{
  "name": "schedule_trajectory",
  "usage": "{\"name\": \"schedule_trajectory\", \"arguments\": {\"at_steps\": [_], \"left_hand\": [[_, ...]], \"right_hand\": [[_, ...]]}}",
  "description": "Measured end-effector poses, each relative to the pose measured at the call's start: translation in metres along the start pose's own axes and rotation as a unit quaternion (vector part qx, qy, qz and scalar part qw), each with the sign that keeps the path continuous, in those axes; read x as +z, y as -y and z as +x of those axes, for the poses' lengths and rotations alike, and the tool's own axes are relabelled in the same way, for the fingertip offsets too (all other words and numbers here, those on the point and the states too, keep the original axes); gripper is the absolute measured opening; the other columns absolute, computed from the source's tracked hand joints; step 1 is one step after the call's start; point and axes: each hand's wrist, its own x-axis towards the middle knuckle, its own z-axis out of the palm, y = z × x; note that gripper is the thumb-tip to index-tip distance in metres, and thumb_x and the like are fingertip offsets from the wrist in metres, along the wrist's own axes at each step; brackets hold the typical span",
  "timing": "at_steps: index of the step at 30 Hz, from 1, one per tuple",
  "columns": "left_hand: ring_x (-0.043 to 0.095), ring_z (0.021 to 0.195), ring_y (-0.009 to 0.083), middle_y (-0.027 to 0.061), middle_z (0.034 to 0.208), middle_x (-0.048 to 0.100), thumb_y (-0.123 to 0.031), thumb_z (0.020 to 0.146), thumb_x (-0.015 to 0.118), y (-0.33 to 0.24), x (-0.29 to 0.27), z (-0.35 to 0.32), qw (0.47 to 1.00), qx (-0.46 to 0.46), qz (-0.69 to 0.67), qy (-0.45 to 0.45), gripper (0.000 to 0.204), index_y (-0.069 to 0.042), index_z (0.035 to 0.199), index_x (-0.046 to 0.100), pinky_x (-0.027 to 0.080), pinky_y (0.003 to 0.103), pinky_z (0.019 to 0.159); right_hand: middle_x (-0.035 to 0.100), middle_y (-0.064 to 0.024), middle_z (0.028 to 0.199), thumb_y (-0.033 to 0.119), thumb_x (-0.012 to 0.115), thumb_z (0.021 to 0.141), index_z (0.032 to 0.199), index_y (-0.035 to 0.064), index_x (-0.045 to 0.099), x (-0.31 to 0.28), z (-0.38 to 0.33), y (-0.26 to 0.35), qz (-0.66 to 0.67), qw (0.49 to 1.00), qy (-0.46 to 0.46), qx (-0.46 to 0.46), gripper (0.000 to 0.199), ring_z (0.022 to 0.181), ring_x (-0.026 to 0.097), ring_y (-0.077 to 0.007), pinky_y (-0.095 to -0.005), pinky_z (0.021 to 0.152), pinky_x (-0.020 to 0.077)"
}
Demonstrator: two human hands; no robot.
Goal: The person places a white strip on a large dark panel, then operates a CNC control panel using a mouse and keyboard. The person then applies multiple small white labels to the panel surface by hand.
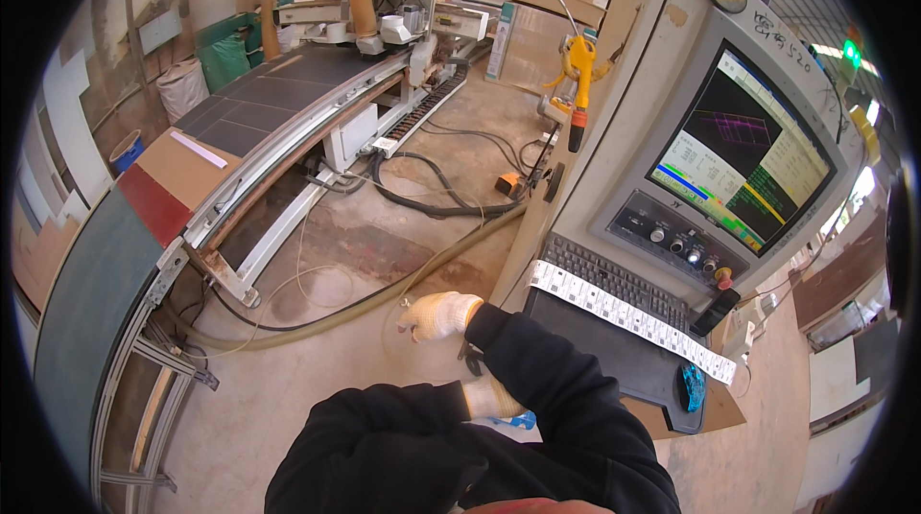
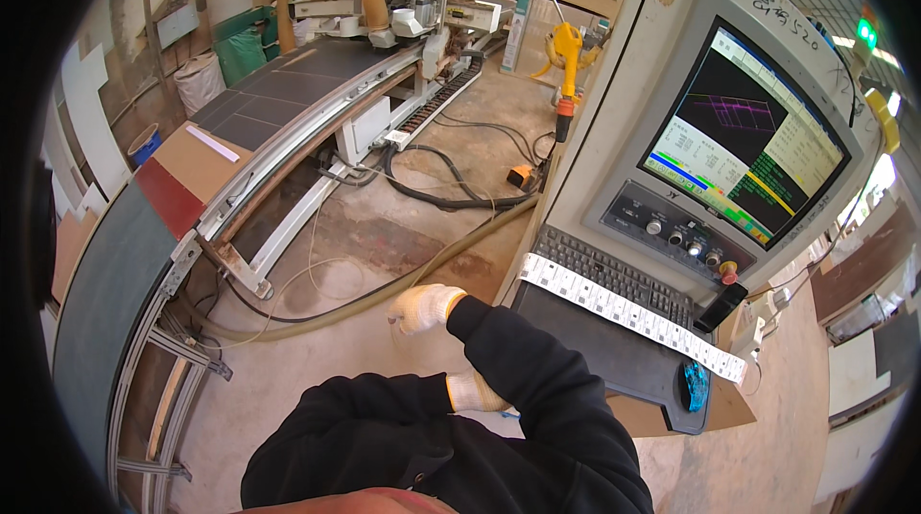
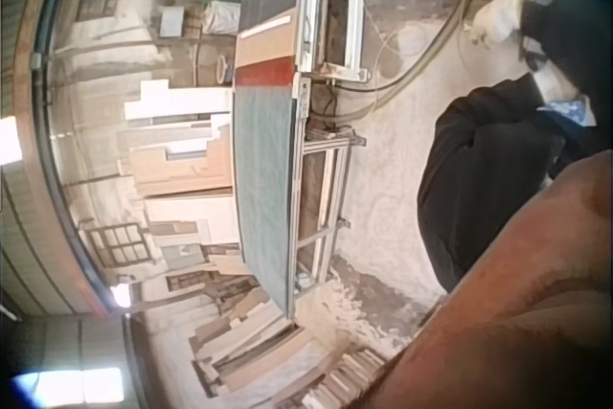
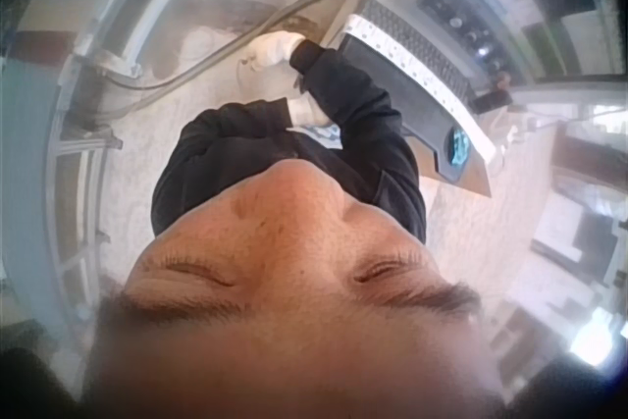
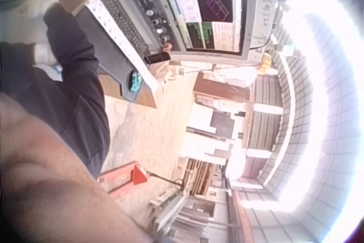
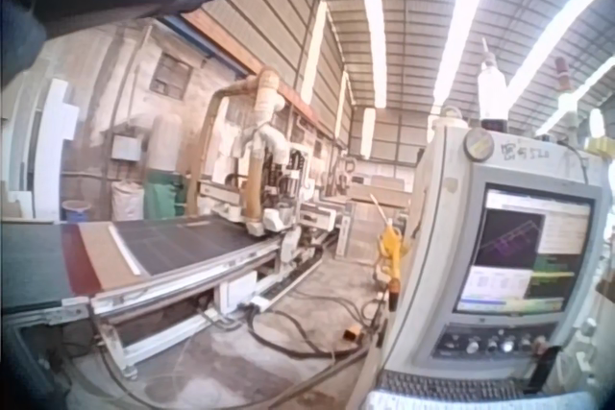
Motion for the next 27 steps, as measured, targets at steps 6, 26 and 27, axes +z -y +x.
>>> {"name": "schedule_trajectory", "arguments": {"at_steps": [6, 26, 27], "left_hand": [[0.038, 0.151, 0.0198, 0.0071, 0.162, 0.043, -0.028, 0.112, 0.043, 0.021, -0.001, -0.003, 0.929, -0.034, 0.368, 0.029, 0.044, -0.009, 0.151, 0.049, 0.031, 0.036, 0.124], [0.037, 0.151, 0.0219, 0.0079, 0.161, 0.044, -0.027, 0.109, 0.051, -0.033, -0.006, 0.003, 0.943, -0.11, 0.3, 0.09, 0.043, -0.011, 0.149, 0.051, 0.03, 0.038, 0.124], [0.037, 0.151, 0.0217, 0.0077, 0.161, 0.044, -0.027, 0.109, 0.05, -0.039, -0.007, 0.003, 0.943, -0.116, 0.294, 0.101, 0.043, -0.012, 0.15, 0.051, 0.03, 0.038, 0.124]], "right_hand": [[0.071, -0.0168, 0.124, 0.027, 0.061, 0.088, 0.135, 0.0165, 0.067, 0.001, 0.002, -0.002, -0.006, 1.0, -0.01, -0.005, 0.048, 0.116, 0.067, -0.0366, -0.0464, 0.097, 0.0528], [0.07, -0.0151, 0.129, 0.029, 0.062, 0.089, 0.137, 0.0148, 0.066, 0.0, -0.001, 0.002, 0.01, 1.0, -0.002, 0.013, 0.05, 0.121, 0.065, -0.0349, -0.0452, 0.1, 0.0516], [0.07, -0.0151, 0.129, 0.029, 0.062, 0.089, 0.137, 0.0149, 0.066, 0.0, -0.001, 0.002, 0.008, 1.0, -0.003, 0.013, 0.05, 0.121, 0.065, -0.0348, -0.0452, 0.1, 0.0516]]}}
